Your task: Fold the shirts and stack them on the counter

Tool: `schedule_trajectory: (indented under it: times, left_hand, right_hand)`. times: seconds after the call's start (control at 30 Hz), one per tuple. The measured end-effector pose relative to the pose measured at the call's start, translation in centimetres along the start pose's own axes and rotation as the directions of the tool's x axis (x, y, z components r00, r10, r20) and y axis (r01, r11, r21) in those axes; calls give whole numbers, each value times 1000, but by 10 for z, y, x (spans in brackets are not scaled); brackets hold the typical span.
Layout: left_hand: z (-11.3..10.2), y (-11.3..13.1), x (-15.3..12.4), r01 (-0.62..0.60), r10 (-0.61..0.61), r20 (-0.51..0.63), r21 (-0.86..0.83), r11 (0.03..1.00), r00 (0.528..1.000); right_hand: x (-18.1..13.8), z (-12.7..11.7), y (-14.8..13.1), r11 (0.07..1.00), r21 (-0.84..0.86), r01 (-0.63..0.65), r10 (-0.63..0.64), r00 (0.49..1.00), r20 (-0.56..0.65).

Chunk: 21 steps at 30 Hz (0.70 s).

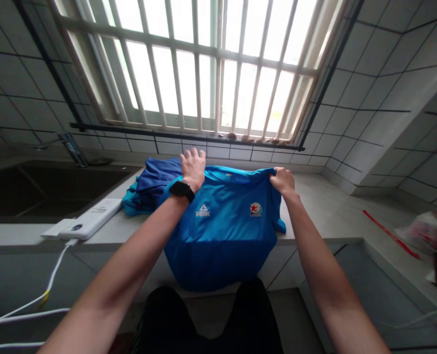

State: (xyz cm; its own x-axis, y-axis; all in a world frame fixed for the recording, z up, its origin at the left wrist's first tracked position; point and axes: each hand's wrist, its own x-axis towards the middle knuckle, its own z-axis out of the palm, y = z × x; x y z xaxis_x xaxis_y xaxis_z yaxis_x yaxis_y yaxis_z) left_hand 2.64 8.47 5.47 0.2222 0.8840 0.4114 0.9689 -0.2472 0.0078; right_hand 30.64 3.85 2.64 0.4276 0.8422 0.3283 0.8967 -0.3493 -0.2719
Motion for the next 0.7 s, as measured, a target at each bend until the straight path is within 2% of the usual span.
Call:
schedule_trajectory:
  times: [0.07,0.17,0.23,0.3,0.4,0.43,0.5,0.57,0.63,0.7]
  left_hand:
    - [24,17,-30,-92,91,156,-5,996,984]
    - [64,28,-71,-186,185,350,-31,982,918]
    - [87,24,-85,-182,188,442,-55,982,877]
    - [103,16,-87,-156,169,499,-67,985,850]
    - [116,7,-78,-162,177,526,-75,984,832]
    - [119,6,-74,-169,187,527,-81,982,829]
    - [122,5,-67,-176,201,517,-99,979,832]
    - [124,7,-62,-170,202,507,-110,979,838]
    - [125,9,-59,-163,194,506,-105,981,840]
    - [123,11,-59,-168,193,496,-95,981,847]
  right_hand:
    - [4,15,-4,999,-32,17,-15,998,58]
    - [11,36,-4,996,-87,36,-22,986,163]
    - [17,45,-1,990,-137,22,8,977,211]
    - [20,51,2,981,-194,-16,52,982,181]
    - [13,55,-5,974,-223,-35,51,997,65]
    - [7,56,-10,978,-207,-9,24,997,71]
    - [-10,60,-25,987,-146,69,-41,982,184]
    - [-30,68,-42,991,-85,105,-67,928,368]
    - [-46,79,-56,995,-80,67,-18,867,497]
    - [-56,90,-66,993,-116,-16,76,839,539]
